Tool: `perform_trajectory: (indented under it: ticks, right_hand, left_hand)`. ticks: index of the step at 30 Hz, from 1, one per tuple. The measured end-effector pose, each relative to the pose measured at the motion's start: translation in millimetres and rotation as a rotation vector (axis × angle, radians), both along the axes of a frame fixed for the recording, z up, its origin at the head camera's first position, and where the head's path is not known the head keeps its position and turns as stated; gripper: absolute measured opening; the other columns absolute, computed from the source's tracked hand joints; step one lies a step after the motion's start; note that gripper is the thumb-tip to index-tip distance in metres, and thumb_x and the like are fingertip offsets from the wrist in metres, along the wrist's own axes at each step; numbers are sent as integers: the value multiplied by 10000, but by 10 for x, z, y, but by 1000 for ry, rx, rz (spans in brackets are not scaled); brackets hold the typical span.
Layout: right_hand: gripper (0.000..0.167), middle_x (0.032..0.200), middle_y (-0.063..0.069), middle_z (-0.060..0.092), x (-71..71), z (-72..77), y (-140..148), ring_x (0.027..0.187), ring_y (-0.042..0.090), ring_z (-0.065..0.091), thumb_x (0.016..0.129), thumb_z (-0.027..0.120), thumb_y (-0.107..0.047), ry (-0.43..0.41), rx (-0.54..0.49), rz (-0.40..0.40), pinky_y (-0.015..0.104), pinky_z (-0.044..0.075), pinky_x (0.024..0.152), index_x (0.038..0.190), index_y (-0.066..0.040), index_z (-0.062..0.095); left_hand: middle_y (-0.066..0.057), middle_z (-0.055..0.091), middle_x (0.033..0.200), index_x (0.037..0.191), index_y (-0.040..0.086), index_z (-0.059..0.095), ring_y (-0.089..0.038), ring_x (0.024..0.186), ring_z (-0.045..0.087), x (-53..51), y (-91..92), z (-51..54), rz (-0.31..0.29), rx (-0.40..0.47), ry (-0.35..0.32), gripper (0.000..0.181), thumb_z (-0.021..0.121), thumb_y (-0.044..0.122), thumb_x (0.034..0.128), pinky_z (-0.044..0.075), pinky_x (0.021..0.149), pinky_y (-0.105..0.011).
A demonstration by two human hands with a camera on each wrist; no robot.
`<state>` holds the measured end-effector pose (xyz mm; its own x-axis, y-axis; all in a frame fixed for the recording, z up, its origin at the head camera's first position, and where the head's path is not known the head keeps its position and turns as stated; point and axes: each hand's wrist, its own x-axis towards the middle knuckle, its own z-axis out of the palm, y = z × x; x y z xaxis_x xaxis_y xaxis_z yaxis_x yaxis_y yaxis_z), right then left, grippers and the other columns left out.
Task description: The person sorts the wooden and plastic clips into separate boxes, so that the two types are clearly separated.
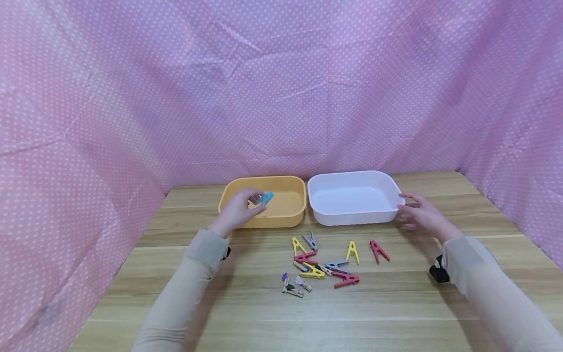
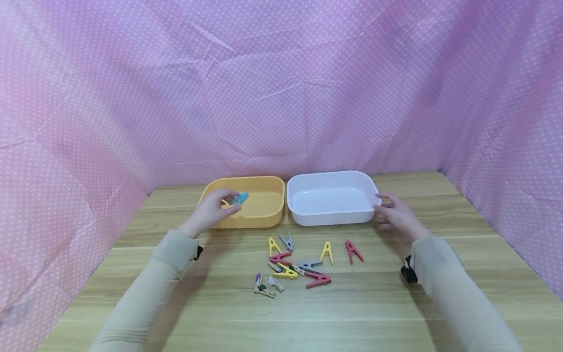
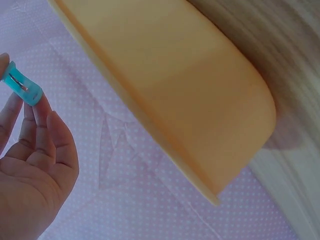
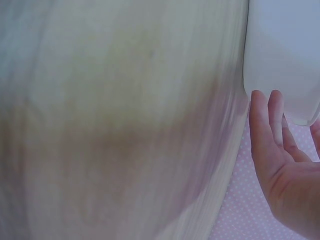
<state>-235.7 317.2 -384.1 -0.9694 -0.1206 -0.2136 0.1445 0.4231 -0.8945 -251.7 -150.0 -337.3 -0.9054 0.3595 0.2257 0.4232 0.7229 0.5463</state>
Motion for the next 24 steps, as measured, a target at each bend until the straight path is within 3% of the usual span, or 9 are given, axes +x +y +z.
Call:
perform_trajectory:
  ticks: [17,24]
  right_hand:
    - [651,1401,424,227,12,41,-17,1127,412,541,1009,430,-292,-9,55,8,418,537,859,1481,13,102]
    - [639,1387,426,249,23,22,-8,1050,314,592,1003,440,-273,8,22,14,410,545,844,1467,25,116]
  left_hand:
    - [-114,658,1034,1111,33,654,-261,965,578,-123,64,143,-2,-7,-20,275,679,165,871,488,841,-400]
    - [-120,645,1057,1142,39,637,-264,987,580,-164,71,177,23,-51,-38,310,671,207,884,487,861,-400]
